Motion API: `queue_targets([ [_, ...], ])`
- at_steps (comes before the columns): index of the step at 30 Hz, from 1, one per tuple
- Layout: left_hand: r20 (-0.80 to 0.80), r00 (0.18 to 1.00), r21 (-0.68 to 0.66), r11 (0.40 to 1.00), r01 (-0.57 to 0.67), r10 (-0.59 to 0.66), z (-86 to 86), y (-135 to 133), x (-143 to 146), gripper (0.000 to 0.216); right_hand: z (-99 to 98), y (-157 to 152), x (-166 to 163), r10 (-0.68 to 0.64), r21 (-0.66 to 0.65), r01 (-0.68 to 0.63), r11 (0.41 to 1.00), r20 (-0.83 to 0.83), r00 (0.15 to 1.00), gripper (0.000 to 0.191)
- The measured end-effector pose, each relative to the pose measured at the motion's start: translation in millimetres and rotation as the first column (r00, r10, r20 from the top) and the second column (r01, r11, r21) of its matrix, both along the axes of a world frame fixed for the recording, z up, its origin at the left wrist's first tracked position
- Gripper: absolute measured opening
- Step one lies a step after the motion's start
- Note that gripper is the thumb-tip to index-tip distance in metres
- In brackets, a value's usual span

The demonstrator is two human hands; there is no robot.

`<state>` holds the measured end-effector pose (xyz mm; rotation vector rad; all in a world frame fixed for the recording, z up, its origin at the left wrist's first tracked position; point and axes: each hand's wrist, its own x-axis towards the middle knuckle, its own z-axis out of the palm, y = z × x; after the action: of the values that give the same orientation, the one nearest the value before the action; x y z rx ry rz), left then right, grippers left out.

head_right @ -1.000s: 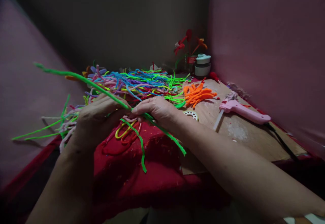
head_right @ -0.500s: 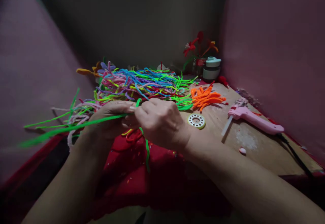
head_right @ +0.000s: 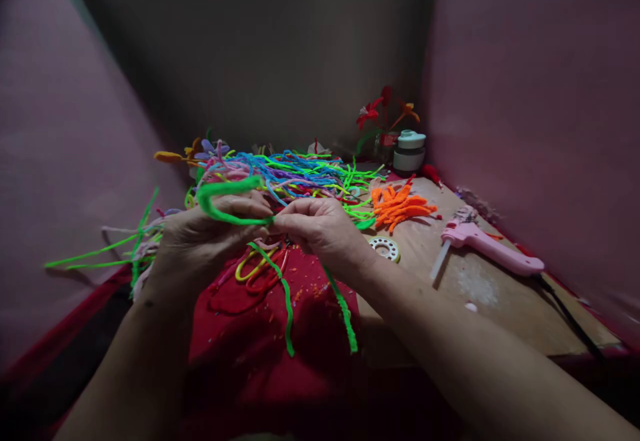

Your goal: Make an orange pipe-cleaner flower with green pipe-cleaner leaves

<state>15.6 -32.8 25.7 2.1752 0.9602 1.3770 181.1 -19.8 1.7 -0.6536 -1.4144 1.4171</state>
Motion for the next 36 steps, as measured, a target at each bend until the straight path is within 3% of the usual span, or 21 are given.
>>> queue_targets([
  [3, -0.101, 0.994, 0.018, 0.999, -0.027, 0.029, -0.2, -2.1, -0.2, 0.006, -0.2, -1.8, -0.4, 0.014, 0.064, -0.017, 0.998, 0.041, 0.999, 0.016],
  [6, -0.143, 0.986, -0.152, 0.982, -0.11, 0.088, 0.0, -5.0, -0.3, 0.012, -1.7, -7.0, -2.0, -0.111, 0.284, 0.069, 0.956, 0.136, 0.984, 0.016],
  [8, -0.058, 0.996, -0.383, 0.92, -0.08, 0.063, -1.3, -4.7, 0.2, 0.018, -5.4, -10.3, -3.6, -0.303, 0.526, 0.156, 0.836, 0.206, 0.931, 0.016],
  [10, 0.115, 0.993, -0.597, 0.8, 0.062, 0.009, -3.8, -2.4, 1.8, 0.023, -10.9, -11.9, -5.2, -0.505, 0.755, 0.186, 0.628, 0.215, 0.836, 0.019],
  [12, 0.26, 0.966, -0.681, 0.708, 0.189, -0.007, -6.1, 0.3, 4.2, 0.024, -16.6, -11.7, -6.6, -0.632, 0.872, 0.166, 0.461, 0.191, 0.751, 0.02],
  [13, 0.284, 0.959, -0.681, 0.706, 0.197, 0.006, -6.7, 1.3, 5.6, 0.024, -18.6, -11.2, -7.1, -0.661, 0.886, 0.162, 0.434, 0.191, 0.726, 0.021],
  [15, 0.251, 0.966, -0.64, 0.759, 0.123, 0.055, -6.5, 1.7, 7.8, 0.02, -20.2, -9.7, -8.0, -0.671, 0.861, 0.185, 0.474, 0.217, 0.709, 0.021],
  [18, 0.147, 0.983, -0.573, 0.82, -0.007, 0.112, -4.1, 0.4, 7.9, 0.016, -15.5, -7.9, -8.3, -0.591, 0.739, 0.231, 0.633, 0.268, 0.761, 0.019],
  [21, 0.154, 0.981, -0.576, 0.817, -0.005, 0.115, -2.5, 1.2, 3.2, 0.015, -6.2, -6.0, -6.5, -0.354, 0.445, 0.188, 0.876, 0.327, 0.876, 0.017],
  [23, 0.195, 0.975, -0.572, 0.82, 0.029, 0.102, -2.4, 3.2, -1.1, 0.016, -1.4, -3.8, -4.2, -0.143, 0.19, 0.085, 0.978, 0.316, 0.938, 0.018],
  [26, 0.198, 0.977, -0.555, 0.83, 0.049, 0.075, -2.4, 5.9, -4.8, 0.016, 0.4, -0.2, -1.3, 0.015, 0.02, -0.02, 1.0, 0.25, 0.968, 0.02],
  [31, 0.056, 0.989, -0.519, 0.85, -0.09, 0.139, -0.1, 3.7, -0.3, 0.018, -3.8, 2.4, -1.5, -0.018, 0.046, 0.007, 0.999, 0.246, 0.969, 0.025],
  [36, -0.111, 0.967, -0.375, 0.891, -0.254, 0.229, 1.2, 2.3, 2.7, 0.016, -5.0, 2.3, -5.2, 0.031, 0.036, -0.046, 0.998, 0.35, 0.936, 0.034],
])
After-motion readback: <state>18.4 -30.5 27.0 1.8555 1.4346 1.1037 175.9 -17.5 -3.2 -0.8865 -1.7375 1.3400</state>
